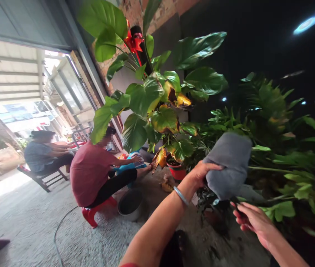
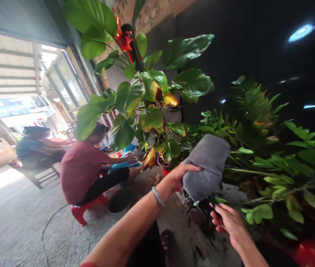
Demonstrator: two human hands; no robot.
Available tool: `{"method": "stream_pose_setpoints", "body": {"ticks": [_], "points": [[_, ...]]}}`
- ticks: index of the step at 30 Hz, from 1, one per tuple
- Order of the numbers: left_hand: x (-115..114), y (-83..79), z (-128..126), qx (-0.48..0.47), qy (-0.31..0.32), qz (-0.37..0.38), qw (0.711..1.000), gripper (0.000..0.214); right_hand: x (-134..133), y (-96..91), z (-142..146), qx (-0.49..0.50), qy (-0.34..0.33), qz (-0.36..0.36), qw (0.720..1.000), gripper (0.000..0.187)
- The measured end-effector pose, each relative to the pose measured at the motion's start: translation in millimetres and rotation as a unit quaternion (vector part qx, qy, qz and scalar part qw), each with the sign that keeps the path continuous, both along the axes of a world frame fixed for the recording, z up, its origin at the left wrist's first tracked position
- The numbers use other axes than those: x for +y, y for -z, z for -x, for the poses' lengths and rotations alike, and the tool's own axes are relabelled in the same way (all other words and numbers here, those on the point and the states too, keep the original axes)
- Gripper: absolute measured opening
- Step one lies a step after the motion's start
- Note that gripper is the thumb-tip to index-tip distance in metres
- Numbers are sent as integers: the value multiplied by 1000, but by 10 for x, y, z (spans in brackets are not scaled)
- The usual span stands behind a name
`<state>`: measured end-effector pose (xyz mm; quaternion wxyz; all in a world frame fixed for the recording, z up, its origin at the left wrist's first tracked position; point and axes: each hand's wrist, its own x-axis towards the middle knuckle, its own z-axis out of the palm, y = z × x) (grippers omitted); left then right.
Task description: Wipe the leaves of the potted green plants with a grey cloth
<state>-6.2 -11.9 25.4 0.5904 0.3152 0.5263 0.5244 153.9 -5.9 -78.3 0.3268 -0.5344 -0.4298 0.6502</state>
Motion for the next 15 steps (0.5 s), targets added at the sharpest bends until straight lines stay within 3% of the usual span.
{"method": "stream_pose_setpoints", "body": {"ticks": [2, 4, 7, 9, 11, 13, 15], "points": [[-33, 188, -4, 61, 8, 59, 996, 17, 23, 68, 1, -2, 1, 11, 1000, 19], [-137, 256, 27, 102, 82, 100, 986, 19, 34, 119, -4, -8, -2, 17, 1000, 11], [-255, 65, 105, 88, 165, 26, 982, 27, 18, 92, -5, -10, -4, 11, 1000, 9], [-226, -116, 129, 40, 139, -64, 987, 33, 3, 25, 4, -4, -4, 6, 1000, 12], [-136, -183, 110, -13, 76, -98, 992, 34, 2, -25, 13, 5, -6, 1, 1000, 19], [-61, -80, 63, -18, 14, -50, 998, 26, 19, -18, 9, 13, -6, -6, 1000, 25], [-67, 135, 25, 49, -6, 35, 998, 19, 51, 49, -16, 17, -11, -21, 1000, 27]]}}
